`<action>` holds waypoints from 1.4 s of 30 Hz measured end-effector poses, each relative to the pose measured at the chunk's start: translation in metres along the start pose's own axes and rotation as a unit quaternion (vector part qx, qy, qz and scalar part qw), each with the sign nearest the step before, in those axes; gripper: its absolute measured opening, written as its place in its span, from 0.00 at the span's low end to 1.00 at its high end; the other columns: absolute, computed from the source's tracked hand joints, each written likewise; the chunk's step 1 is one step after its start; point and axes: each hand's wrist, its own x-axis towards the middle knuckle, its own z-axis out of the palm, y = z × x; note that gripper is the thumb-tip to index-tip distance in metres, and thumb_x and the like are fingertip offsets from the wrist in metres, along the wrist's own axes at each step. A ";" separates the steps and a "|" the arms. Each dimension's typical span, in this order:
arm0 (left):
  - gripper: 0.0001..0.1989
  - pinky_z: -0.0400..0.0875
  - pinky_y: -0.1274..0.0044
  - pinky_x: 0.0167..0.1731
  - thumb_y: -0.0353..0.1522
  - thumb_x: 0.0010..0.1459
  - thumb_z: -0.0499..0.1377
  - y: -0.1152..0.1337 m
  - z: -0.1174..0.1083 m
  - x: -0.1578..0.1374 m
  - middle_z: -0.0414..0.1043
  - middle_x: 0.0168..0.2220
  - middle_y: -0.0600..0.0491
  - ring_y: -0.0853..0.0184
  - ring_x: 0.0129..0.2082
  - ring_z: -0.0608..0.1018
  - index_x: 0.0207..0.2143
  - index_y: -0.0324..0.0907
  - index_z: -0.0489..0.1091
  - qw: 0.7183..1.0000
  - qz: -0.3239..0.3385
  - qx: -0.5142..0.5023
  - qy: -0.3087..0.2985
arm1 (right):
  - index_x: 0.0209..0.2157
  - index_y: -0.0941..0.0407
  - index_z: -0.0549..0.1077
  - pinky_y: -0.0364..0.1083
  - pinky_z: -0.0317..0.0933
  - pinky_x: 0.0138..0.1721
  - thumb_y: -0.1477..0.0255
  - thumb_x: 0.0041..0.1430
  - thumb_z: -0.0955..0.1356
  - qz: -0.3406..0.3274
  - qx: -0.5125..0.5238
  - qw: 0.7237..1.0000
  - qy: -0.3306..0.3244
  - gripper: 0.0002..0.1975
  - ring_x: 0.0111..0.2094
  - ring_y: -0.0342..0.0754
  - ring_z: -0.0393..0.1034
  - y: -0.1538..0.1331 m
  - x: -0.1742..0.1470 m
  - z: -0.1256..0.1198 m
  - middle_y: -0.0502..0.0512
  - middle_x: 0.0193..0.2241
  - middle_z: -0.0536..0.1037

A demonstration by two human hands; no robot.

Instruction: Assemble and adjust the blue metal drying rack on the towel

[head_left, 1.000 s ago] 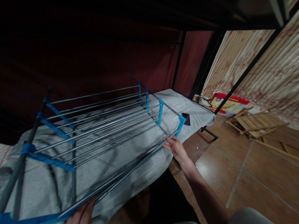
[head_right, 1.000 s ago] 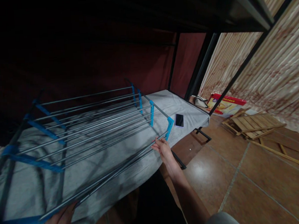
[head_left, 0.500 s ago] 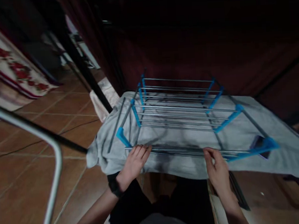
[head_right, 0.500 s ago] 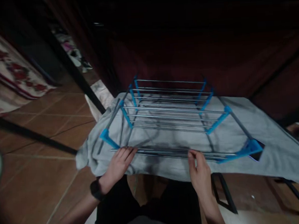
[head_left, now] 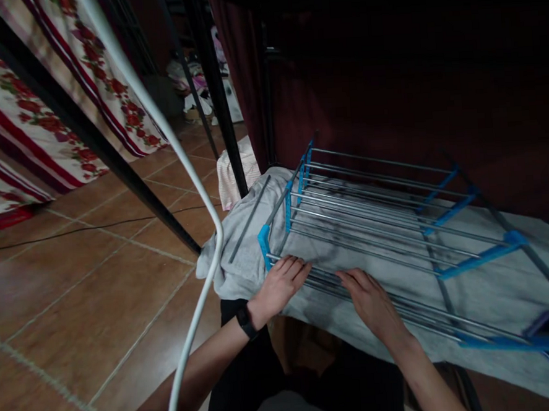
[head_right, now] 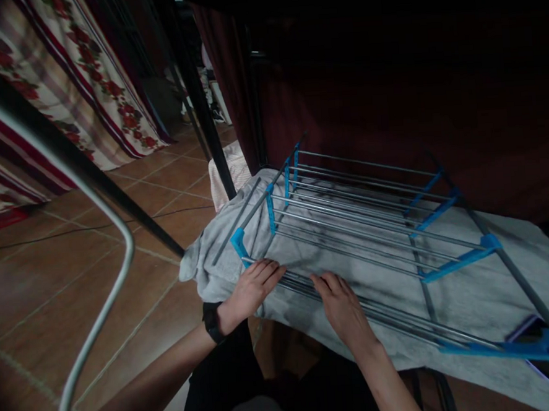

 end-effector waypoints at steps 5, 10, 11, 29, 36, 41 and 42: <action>0.20 0.68 0.64 0.57 0.24 0.68 0.50 0.001 0.001 -0.017 0.76 0.52 0.45 0.60 0.54 0.76 0.59 0.42 0.68 0.994 -0.056 -0.068 0.057 | 0.63 0.45 0.68 0.52 0.72 0.47 0.82 0.64 0.59 0.008 0.021 1.000 0.003 0.30 0.44 0.52 0.75 0.005 -0.001 0.007 0.55 0.43 0.77; 0.09 0.71 0.64 0.49 0.33 0.66 0.57 -0.014 0.011 -0.037 0.74 0.45 0.46 0.59 0.48 0.76 0.47 0.42 0.70 0.904 -0.331 -0.166 0.215 | 0.63 0.45 0.67 0.52 0.73 0.47 0.83 0.63 0.59 0.013 0.031 0.999 0.007 0.31 0.43 0.52 0.74 0.007 0.000 0.011 0.55 0.43 0.76; 0.10 0.71 0.64 0.49 0.34 0.65 0.58 -0.020 0.015 -0.038 0.74 0.46 0.45 0.59 0.48 0.76 0.48 0.42 0.69 0.868 -0.382 -0.202 0.244 | 0.63 0.45 0.68 0.52 0.73 0.47 0.83 0.63 0.59 0.014 0.033 0.999 0.007 0.31 0.44 0.52 0.74 0.007 0.000 0.012 0.55 0.43 0.76; 0.16 0.70 0.61 0.58 0.37 0.60 0.58 -0.037 0.031 -0.028 0.80 0.51 0.44 0.54 0.54 0.79 0.48 0.41 0.75 0.756 -0.461 -0.419 0.201 | 0.63 0.46 0.67 0.52 0.73 0.50 0.84 0.63 0.58 0.011 0.054 0.998 -0.002 0.31 0.45 0.51 0.75 0.008 -0.001 0.012 0.54 0.44 0.77; 0.16 0.72 0.63 0.54 0.38 0.61 0.58 -0.037 0.029 -0.028 0.82 0.48 0.46 0.55 0.50 0.81 0.48 0.41 0.75 0.775 -0.460 -0.392 0.185 | 0.63 0.46 0.68 0.52 0.72 0.50 0.84 0.63 0.58 0.010 0.043 0.999 -0.005 0.31 0.44 0.51 0.74 0.007 0.000 0.013 0.54 0.43 0.77; 0.16 0.72 0.64 0.53 0.38 0.61 0.58 -0.037 0.030 -0.030 0.82 0.46 0.46 0.55 0.48 0.81 0.47 0.41 0.76 0.778 -0.461 -0.388 0.176 | 0.62 0.47 0.68 0.53 0.72 0.50 0.83 0.64 0.59 0.007 0.031 0.999 -0.005 0.29 0.45 0.52 0.74 0.007 0.000 0.014 0.56 0.44 0.78; 0.16 0.72 0.64 0.53 0.39 0.61 0.59 -0.037 0.030 -0.031 0.82 0.46 0.46 0.55 0.49 0.81 0.47 0.41 0.76 0.777 -0.460 -0.392 0.177 | 0.62 0.48 0.68 0.53 0.72 0.50 0.82 0.65 0.59 0.008 0.027 1.000 -0.001 0.28 0.45 0.52 0.75 0.006 0.000 0.014 0.56 0.45 0.78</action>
